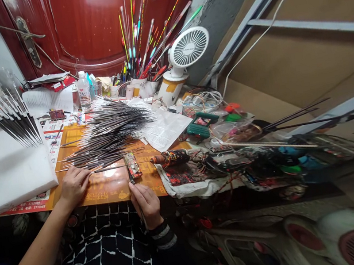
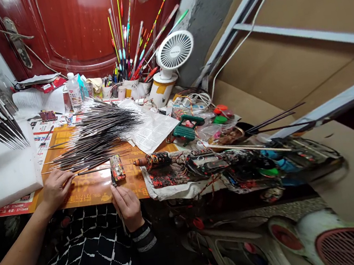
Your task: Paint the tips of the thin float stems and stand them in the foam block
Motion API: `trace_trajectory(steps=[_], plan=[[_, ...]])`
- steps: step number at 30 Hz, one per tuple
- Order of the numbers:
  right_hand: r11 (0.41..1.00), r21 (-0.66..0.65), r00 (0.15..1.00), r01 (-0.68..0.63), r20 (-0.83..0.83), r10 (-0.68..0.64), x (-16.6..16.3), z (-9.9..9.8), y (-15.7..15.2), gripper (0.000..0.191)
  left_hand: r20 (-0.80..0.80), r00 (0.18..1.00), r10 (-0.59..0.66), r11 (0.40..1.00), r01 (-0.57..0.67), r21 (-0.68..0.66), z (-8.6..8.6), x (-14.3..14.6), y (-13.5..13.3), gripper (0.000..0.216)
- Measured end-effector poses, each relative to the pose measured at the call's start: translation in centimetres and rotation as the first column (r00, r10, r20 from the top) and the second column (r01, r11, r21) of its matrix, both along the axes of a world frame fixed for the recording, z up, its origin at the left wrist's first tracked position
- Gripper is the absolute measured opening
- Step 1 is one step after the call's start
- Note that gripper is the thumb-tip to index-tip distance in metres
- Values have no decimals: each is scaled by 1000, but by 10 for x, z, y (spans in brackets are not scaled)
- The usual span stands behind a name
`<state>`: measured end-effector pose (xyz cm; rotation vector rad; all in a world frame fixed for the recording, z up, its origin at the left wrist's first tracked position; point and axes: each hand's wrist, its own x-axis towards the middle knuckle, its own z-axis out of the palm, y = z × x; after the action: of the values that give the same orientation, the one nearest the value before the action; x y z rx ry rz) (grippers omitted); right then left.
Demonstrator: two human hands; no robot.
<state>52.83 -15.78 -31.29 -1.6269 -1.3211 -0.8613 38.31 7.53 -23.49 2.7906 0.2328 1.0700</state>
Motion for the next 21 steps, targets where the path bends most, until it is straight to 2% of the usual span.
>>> trace_trajectory(steps=[6,21], plan=[[1000,-6,1000,-14,-15,14,0,1,-1,61,-12,1000,10,999,-10,-43,0,0,0,23],[1000,-17,1000,6,-2,-6,-1,5,0,57,-22,1000,0,1000,-1,-24,0,0,0,20]])
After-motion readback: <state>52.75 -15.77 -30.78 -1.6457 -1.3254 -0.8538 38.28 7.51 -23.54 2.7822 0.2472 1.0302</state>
